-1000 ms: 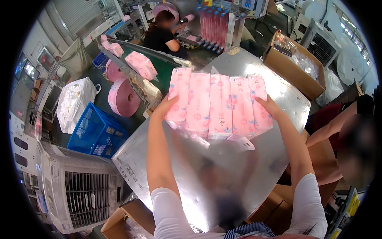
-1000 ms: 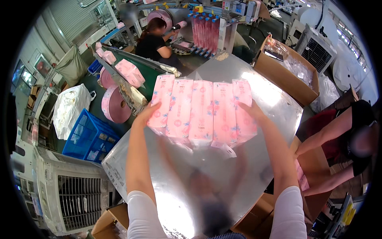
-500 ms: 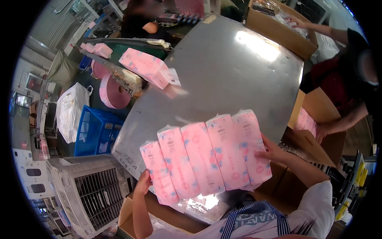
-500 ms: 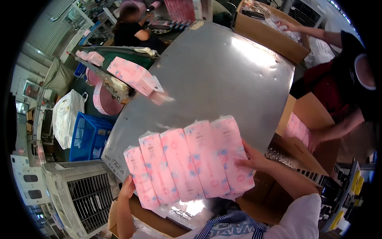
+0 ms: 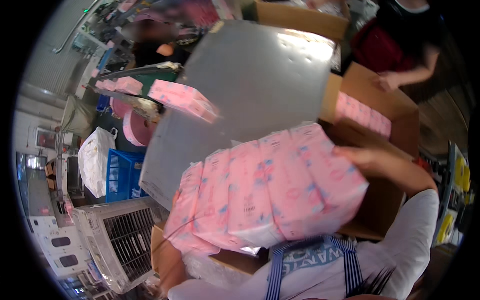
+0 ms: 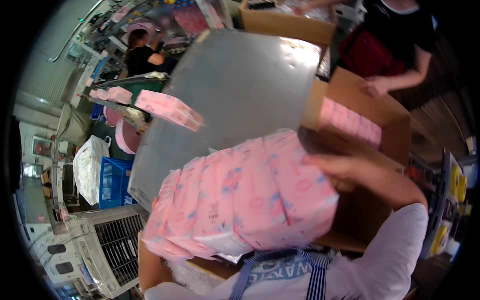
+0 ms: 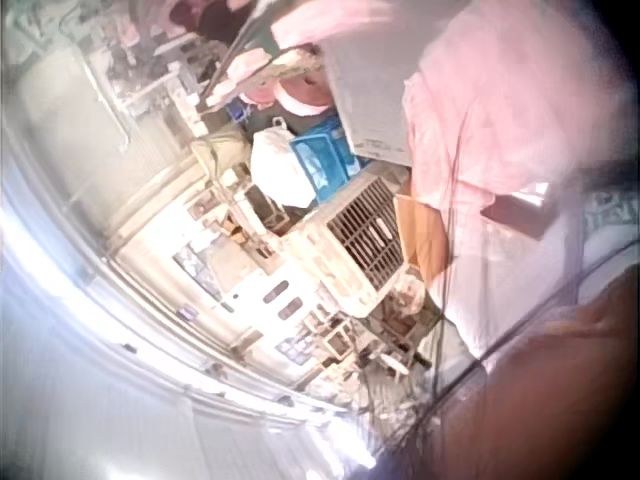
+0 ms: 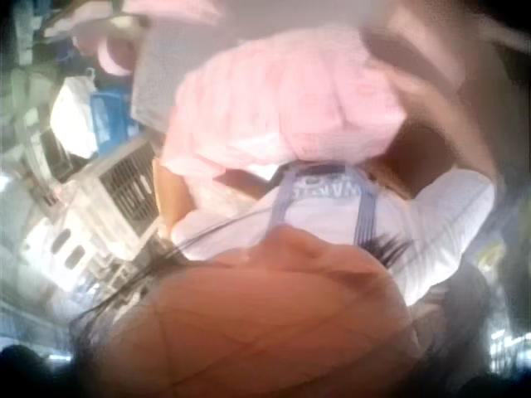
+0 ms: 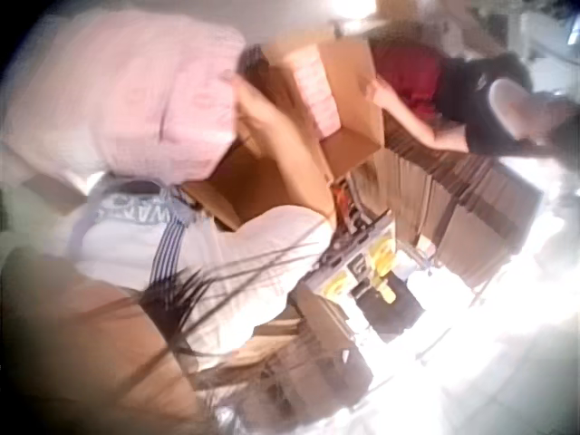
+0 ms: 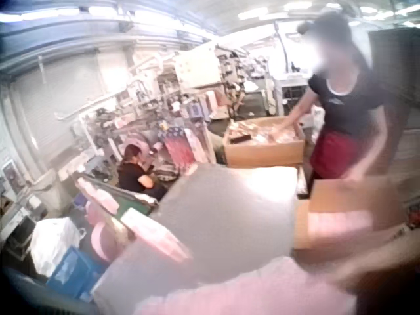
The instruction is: The person packs pink rectangular packages into cardboard boxes on a metal table. They arrange the items, close the box flaps, and move the boxes to a conveyor belt where they are sealed with tape. The person also handles bubble wrap and interacts with a machine control panel.
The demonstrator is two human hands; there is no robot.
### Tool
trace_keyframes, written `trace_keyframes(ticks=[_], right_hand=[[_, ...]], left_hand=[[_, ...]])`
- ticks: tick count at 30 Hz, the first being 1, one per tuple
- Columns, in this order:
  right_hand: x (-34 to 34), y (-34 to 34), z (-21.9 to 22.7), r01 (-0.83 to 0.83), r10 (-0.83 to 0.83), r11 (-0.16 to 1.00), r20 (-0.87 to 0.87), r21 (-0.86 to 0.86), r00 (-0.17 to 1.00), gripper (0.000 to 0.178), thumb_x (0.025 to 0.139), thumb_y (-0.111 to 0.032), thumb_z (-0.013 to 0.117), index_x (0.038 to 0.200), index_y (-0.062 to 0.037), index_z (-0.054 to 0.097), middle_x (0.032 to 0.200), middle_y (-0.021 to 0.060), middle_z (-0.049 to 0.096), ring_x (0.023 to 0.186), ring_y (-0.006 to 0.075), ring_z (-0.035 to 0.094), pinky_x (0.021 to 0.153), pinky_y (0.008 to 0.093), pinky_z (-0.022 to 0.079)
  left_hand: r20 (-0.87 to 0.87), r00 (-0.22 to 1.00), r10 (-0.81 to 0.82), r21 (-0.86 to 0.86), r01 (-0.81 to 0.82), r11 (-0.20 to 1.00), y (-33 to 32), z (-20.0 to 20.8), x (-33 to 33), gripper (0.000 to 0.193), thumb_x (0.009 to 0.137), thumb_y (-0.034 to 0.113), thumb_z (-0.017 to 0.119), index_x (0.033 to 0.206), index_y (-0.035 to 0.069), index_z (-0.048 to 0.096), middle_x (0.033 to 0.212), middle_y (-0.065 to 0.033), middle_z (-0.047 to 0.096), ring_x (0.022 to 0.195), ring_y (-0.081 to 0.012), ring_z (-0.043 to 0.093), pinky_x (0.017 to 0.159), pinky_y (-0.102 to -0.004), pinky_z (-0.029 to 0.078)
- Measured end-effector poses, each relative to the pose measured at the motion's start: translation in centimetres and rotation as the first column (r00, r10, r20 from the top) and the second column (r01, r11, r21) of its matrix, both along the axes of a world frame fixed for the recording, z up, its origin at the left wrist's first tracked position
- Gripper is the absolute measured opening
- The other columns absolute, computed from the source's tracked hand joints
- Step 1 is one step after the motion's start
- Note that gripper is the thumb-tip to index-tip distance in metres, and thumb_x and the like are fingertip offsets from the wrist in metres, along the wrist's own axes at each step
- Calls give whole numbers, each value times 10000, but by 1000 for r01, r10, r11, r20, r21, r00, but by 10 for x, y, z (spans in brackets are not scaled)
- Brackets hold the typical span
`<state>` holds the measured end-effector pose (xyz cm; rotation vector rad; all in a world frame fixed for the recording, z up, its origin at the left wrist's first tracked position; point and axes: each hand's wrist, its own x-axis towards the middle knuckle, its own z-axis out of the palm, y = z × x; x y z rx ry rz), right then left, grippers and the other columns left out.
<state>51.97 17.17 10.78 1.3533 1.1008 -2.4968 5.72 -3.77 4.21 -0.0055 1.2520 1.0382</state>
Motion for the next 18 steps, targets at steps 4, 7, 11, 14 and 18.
trace_keyframes(ticks=[4,7,11,14,18], right_hand=[[146,-47,11,289,-252,956,379,-43,890,536,871,-416,529,1259,-51,464,1120,97,598,964,203,601,837,349,496],[240,-93,8,492,-399,863,440,-116,804,476,860,-373,547,1213,-56,511,1063,97,619,917,184,606,812,338,502],[308,-138,-39,649,-588,761,390,-32,709,344,851,-298,544,1076,-45,604,851,102,658,760,185,622,698,335,525],[325,-166,-192,-544,-232,686,854,483,466,272,829,-217,522,910,10,649,1125,204,545,720,284,626,561,335,533],[276,-176,-265,-526,-294,773,935,354,198,598,841,-366,522,1315,-43,353,1208,232,456,999,393,552,711,439,526]], left_hand=[[122,945,-302,-24,307,951,47,2,81,539,881,462,469,1222,46,482,1138,-116,572,981,-242,586,841,-380,489],[171,841,-514,-8,523,852,90,-4,156,521,880,450,477,1207,45,495,1124,-115,579,965,-241,593,826,-380,496],[136,621,-772,-9,780,626,149,-57,272,498,879,434,487,1187,44,514,1104,-113,590,943,-239,603,806,-379,505],[-419,197,-886,-217,926,309,150,-160,335,438,866,376,504,1140,37,544,1076,-132,595,920,-265,602,782,-406,497],[-808,-496,-319,-580,766,277,108,-257,385,447,866,369,470,1146,27,538,1243,-203,486,1153,-353,473,937,-555,364]])
